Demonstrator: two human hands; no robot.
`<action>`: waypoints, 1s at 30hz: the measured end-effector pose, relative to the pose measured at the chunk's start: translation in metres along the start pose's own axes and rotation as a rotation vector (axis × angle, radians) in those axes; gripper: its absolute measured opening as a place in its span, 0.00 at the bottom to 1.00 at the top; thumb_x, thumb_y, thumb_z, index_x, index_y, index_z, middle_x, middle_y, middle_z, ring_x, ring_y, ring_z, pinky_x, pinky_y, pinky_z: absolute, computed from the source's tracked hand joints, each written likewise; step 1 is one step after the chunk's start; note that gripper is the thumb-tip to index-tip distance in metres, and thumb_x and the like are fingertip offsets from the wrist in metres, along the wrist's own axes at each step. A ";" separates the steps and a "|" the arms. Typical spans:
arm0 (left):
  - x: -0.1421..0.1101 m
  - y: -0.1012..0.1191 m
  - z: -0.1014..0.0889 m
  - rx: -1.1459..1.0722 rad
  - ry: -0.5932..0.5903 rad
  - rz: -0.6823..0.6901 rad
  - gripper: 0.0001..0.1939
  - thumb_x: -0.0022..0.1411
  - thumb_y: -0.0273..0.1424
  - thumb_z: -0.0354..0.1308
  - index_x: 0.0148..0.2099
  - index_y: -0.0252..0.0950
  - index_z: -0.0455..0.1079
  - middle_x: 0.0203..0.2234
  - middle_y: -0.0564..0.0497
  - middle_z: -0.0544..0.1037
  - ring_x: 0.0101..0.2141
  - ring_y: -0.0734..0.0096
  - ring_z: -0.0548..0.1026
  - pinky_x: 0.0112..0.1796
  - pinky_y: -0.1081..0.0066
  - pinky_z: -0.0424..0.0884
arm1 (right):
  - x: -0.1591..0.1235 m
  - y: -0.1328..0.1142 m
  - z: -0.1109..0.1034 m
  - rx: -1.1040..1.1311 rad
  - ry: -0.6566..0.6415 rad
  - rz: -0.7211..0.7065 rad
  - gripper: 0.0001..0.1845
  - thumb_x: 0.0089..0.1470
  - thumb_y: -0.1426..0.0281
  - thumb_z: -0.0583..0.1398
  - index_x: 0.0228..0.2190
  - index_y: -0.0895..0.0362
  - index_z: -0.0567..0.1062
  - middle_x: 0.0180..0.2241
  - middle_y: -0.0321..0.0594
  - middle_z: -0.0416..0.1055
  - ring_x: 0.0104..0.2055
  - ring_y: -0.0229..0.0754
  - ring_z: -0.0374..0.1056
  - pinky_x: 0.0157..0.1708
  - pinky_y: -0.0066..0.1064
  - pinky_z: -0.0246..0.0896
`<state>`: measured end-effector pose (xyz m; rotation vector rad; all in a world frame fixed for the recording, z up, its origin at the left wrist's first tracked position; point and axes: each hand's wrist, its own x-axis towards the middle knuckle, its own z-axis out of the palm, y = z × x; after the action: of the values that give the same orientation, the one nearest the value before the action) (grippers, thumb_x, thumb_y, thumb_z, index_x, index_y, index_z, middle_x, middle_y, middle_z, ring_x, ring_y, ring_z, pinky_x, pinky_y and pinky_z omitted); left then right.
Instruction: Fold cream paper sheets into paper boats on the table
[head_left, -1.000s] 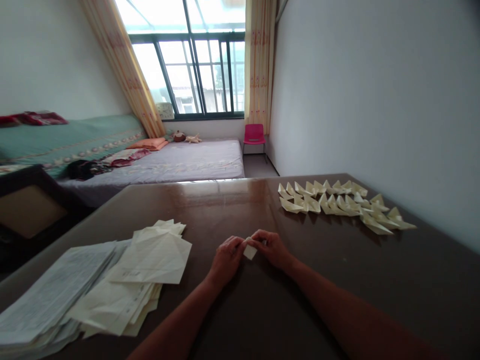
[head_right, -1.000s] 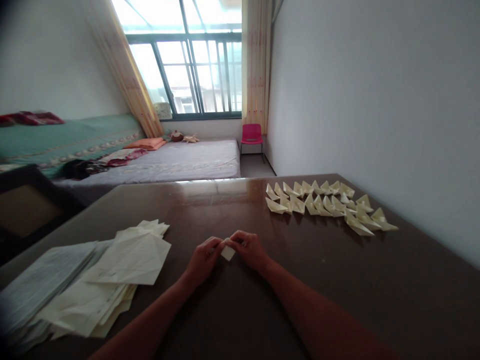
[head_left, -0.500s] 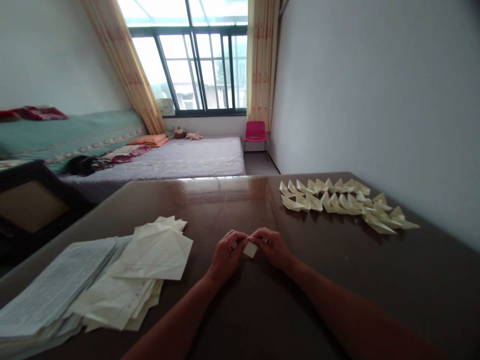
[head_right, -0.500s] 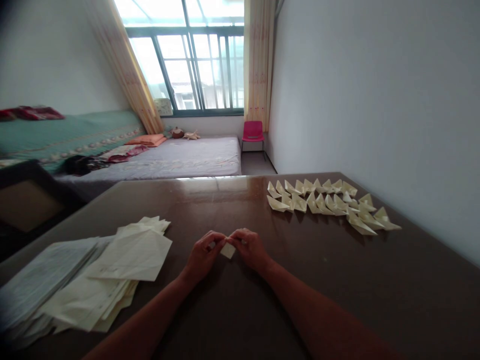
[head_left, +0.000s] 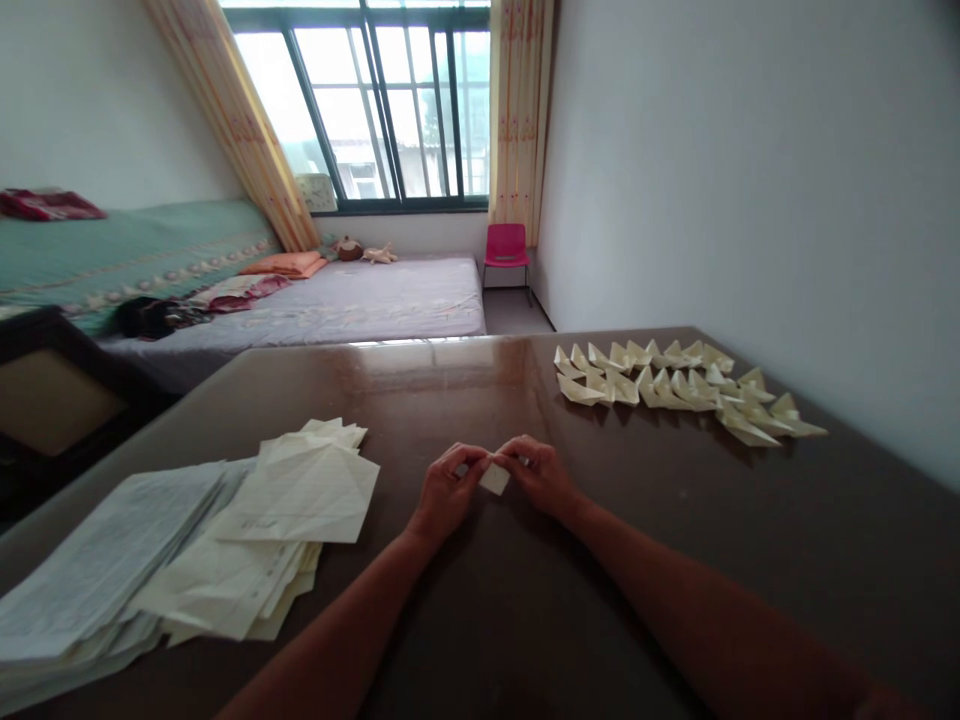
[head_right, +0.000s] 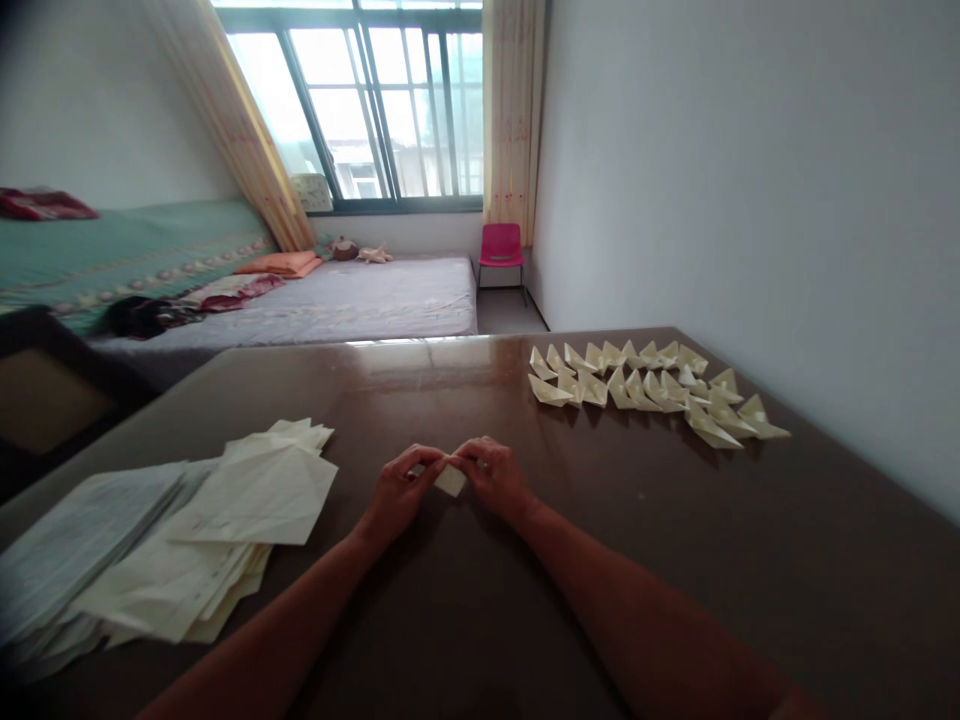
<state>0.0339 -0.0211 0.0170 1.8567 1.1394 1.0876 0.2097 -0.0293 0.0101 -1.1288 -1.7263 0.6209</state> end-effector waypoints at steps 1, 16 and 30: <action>0.000 -0.002 0.000 -0.001 -0.010 -0.007 0.10 0.61 0.38 0.55 0.36 0.36 0.73 0.31 0.52 0.76 0.33 0.72 0.73 0.30 0.76 0.65 | 0.000 0.001 -0.001 -0.005 -0.013 0.005 0.11 0.56 0.63 0.60 0.26 0.55 0.76 0.26 0.37 0.73 0.32 0.39 0.65 0.34 0.30 0.57; 0.001 -0.004 0.000 0.044 -0.001 -0.003 0.11 0.63 0.38 0.54 0.36 0.36 0.70 0.30 0.52 0.74 0.32 0.73 0.71 0.30 0.77 0.65 | -0.001 0.001 -0.002 0.011 -0.063 0.008 0.10 0.57 0.67 0.57 0.29 0.57 0.77 0.27 0.37 0.73 0.31 0.37 0.66 0.33 0.27 0.58; 0.002 -0.002 -0.001 -0.009 0.059 -0.047 0.10 0.61 0.38 0.55 0.35 0.36 0.69 0.28 0.53 0.74 0.31 0.73 0.71 0.30 0.77 0.65 | 0.000 0.000 -0.002 0.045 0.017 0.101 0.11 0.56 0.66 0.57 0.28 0.56 0.77 0.25 0.36 0.72 0.29 0.37 0.66 0.30 0.27 0.57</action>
<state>0.0329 -0.0184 0.0164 1.7921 1.2037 1.1255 0.2114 -0.0295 0.0109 -1.1917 -1.6411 0.7070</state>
